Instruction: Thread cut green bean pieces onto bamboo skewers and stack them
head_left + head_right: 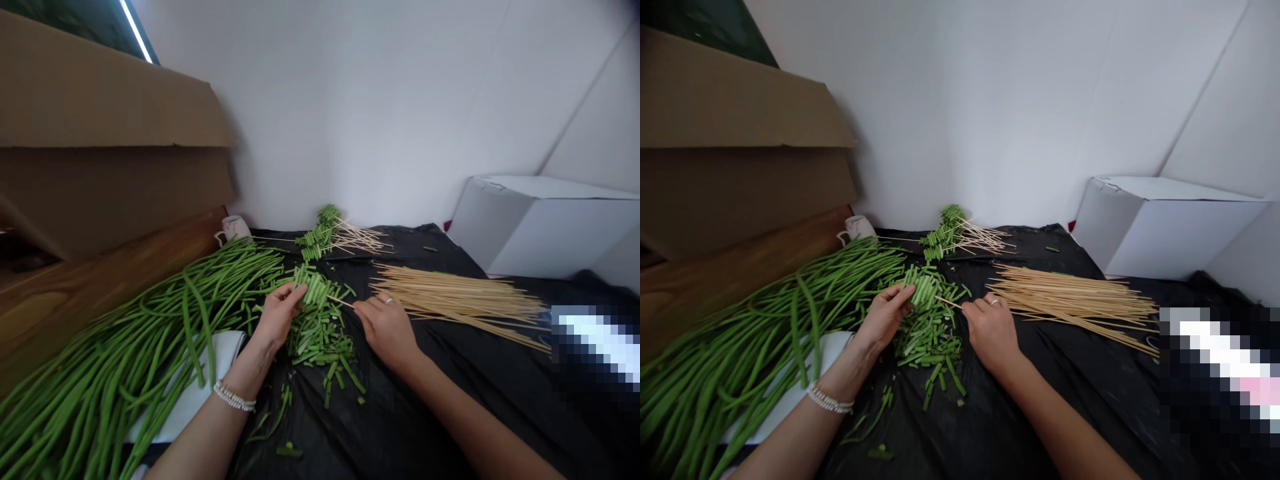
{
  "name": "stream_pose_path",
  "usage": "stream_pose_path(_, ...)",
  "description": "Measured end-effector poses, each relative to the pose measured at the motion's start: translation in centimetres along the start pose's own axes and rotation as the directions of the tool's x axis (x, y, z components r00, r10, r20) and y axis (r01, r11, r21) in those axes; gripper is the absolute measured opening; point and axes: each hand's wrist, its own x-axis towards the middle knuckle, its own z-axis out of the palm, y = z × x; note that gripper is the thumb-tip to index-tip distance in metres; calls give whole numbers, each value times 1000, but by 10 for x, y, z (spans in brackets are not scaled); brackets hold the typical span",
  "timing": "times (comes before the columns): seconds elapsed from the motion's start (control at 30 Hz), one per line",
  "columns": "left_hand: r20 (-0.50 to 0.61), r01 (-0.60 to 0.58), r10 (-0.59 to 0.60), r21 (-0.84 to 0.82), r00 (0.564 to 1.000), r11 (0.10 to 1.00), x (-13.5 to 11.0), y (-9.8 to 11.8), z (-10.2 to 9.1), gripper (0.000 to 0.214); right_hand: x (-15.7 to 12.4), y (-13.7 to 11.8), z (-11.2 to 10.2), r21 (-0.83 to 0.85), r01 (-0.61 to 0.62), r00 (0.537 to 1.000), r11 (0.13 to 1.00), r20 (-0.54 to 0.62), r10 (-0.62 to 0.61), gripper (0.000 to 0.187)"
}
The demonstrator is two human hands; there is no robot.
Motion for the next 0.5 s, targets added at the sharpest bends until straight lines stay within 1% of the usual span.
stream_pose_path(0.07, -59, -18, 16, -32, 998, 999, 3, 0, -1, 27, 1, 5, -1, -76, -19, 999, 997, 38, 22, 24)
stream_pose_path(0.13, -79, -23, 21, -20, 997, 1000, 2, -2, 0, 32, 3, 10, -1, -72, -88, 995, 994, 45, 91, 23)
stream_pose_path(0.2, -71, -21, 24, 42, 997, 999, -2, -2, 3, 40, 7, 17, -2, 11, -157, 987, 988, 40, 156, 22)
stream_pose_path(0.27, -28, -42, 46, 144, 999, 989, -6, -2, 7, 46, 15, 25, -6, 127, -191, 982, 973, 30, 188, 22)
stream_pose_path(0.37, 68, -136, 121, 288, 990, 948, -10, -2, 11, 43, 36, 39, -18, 280, -249, 966, 927, 1, 259, 19)
stream_pose_path(0.4, 99, -177, 153, 329, 983, 928, -11, -3, 11, 40, 44, 45, -22, 326, -293, 952, 899, 10, 306, 18)
stream_pose_path(0.43, 132, -221, 185, 373, 974, 901, -12, -5, 12, 37, 51, 51, -26, 376, -356, 928, 856, 34, 371, 17)
stream_pose_path(0.47, 172, -269, 215, 420, 961, 867, -13, -7, 12, 34, 59, 58, -28, 437, -437, 890, 786, 85, 448, 14)
stream_pose_path(0.5, 218, -320, 243, 468, 945, 824, -15, -9, 13, 31, 65, 65, -30, 518, -528, 833, 673, 165, 527, 11)
